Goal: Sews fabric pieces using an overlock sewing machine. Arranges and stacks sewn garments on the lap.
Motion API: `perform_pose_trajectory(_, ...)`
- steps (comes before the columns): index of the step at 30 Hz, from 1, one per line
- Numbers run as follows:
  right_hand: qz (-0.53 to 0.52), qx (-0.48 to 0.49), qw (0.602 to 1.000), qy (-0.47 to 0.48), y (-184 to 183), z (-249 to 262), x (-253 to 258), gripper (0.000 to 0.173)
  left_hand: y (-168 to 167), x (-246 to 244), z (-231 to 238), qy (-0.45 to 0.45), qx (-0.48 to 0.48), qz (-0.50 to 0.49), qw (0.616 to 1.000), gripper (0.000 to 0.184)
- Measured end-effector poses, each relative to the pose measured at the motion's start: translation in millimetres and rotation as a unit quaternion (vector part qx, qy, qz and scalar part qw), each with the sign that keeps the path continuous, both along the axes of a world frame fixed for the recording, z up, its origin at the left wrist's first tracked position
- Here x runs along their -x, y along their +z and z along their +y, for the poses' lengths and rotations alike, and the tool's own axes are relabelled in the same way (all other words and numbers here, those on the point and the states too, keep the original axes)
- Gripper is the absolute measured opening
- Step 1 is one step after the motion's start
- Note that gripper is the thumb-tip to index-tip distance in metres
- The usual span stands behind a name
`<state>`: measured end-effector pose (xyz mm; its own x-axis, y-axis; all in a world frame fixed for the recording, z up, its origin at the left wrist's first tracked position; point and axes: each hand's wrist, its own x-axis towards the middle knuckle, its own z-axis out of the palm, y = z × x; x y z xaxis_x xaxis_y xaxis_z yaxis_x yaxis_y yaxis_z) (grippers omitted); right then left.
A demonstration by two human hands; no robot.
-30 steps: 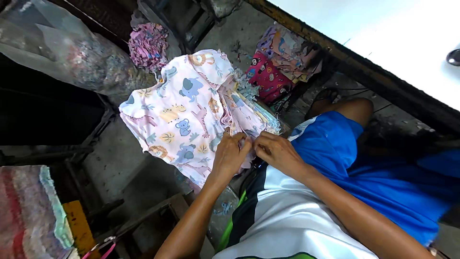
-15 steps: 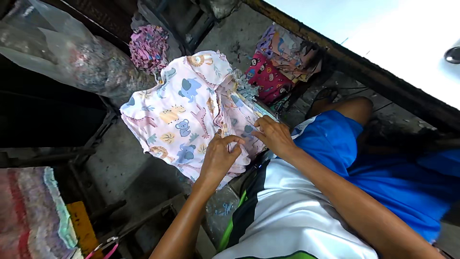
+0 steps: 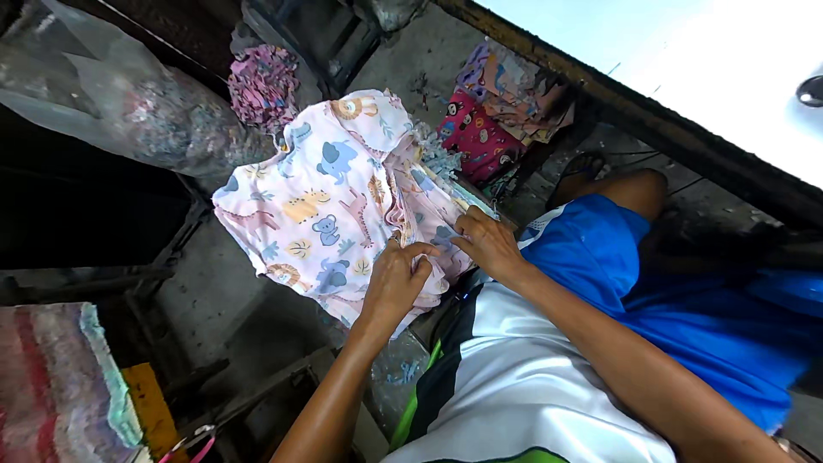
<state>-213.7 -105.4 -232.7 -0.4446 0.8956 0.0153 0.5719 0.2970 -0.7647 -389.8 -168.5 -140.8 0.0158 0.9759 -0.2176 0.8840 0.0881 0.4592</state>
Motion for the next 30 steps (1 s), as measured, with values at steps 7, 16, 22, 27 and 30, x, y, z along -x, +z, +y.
perform_pose_trajectory(7, 0.017, -0.010, 1.000, -0.016, 7, -9, -12, 0.022, -4, -5, 1, 0.001, 0.016, 0.004, 1.000, 0.023)
perform_pose_trajectory(16, 0.114, 0.119, 0.983, 0.078, 34, -22, -21, 0.014, -18, -20, 10, 0.050, 0.045, 0.022, 0.997, 0.036)
perform_pose_trajectory(22, 0.133, 0.066, 0.985, 0.090, 21, -14, -20, 0.021, 1, 7, 10, 0.046, 0.017, -0.036, 0.998, 0.021)
perform_pose_trajectory(27, 0.065, 0.056, 0.996, 0.000, 11, -1, -11, 0.021, 41, 42, 0, 0.113, -0.010, -0.087, 0.990, 0.020)
perform_pose_trajectory(30, 0.043, 0.055, 0.998, 0.003, 4, -2, -6, 0.019, 57, 46, -2, 0.107, -0.056, -0.082, 0.989, 0.019)
